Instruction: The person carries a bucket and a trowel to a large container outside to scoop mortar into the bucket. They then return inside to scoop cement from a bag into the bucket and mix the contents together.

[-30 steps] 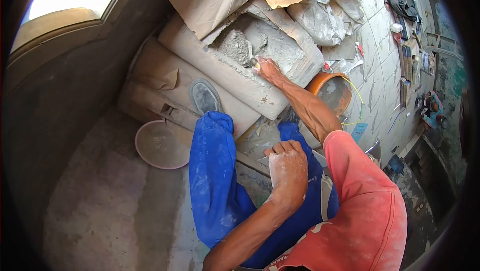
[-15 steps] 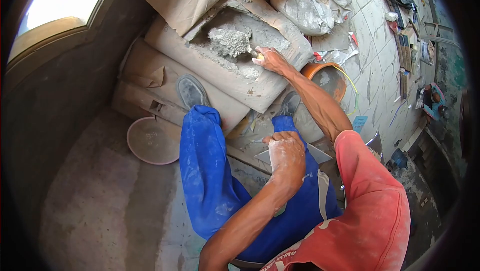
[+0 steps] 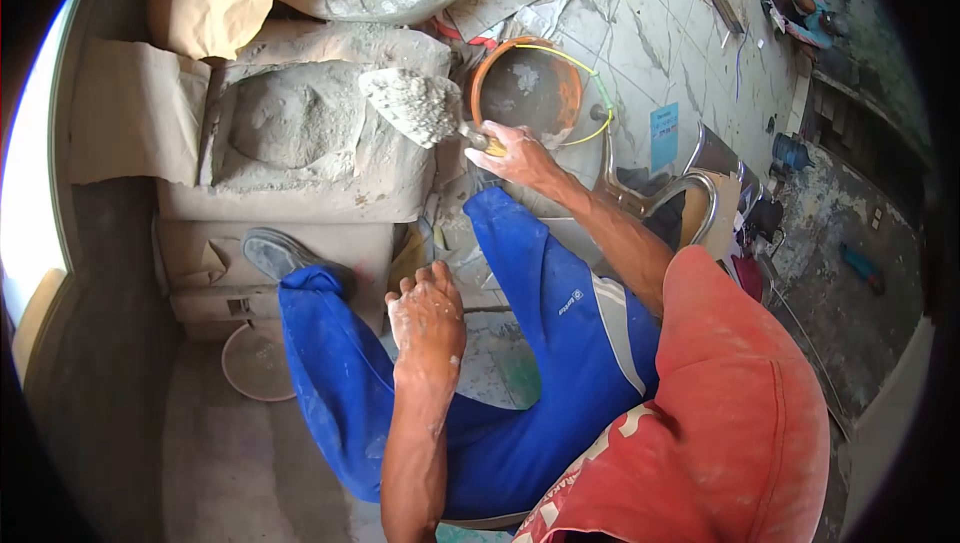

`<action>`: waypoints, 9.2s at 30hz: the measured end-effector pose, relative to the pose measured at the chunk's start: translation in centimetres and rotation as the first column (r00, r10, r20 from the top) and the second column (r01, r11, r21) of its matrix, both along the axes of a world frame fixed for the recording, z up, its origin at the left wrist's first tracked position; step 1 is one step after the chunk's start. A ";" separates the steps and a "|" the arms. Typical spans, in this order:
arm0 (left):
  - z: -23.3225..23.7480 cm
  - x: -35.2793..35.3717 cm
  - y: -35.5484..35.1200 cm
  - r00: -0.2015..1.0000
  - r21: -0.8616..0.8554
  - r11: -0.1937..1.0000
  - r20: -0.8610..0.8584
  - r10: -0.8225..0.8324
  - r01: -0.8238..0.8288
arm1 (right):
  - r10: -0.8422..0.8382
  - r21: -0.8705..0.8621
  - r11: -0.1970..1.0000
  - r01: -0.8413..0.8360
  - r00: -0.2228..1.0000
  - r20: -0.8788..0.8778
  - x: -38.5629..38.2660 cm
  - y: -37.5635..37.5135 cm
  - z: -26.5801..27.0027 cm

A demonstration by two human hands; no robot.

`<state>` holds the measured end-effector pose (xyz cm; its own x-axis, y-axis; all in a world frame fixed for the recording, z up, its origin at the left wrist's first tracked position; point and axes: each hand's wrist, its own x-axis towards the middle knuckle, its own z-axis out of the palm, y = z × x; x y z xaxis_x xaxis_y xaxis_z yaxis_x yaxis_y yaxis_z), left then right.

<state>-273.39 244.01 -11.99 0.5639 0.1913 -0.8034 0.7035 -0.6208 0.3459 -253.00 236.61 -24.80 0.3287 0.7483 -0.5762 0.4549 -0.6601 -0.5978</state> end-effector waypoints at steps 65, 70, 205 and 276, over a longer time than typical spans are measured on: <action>1.4 0.8 0.5 0.999 0.018 0.999 0.018 0.035 -0.035 | 0.217 -0.133 0.972 -0.192 0.955 0.202 1.0 3.3 3.9; 1.3 0.1 1.5 0.989 0.028 0.989 -0.011 0.148 -0.147 | 0.622 -0.160 0.770 -0.618 0.670 0.406 -6.4 16.5 -7.6; 4.9 -3.2 5.2 0.972 -0.113 0.967 0.038 0.233 -0.228 | 0.737 -0.352 0.667 -0.657 0.652 0.179 -13.1 17.2 -12.0; -2.6 2.9 -1.8 0.989 -0.073 0.988 0.056 -0.134 0.138 | 0.020 -0.451 0.865 0.219 0.883 0.468 5.0 -10.5 -13.6</action>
<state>-270.52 242.24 -14.57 0.6212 0.0493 -0.7821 0.5944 -0.6800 0.4293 -248.03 226.13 -38.40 0.6932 0.3648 -0.6216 0.5044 -0.8616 0.0569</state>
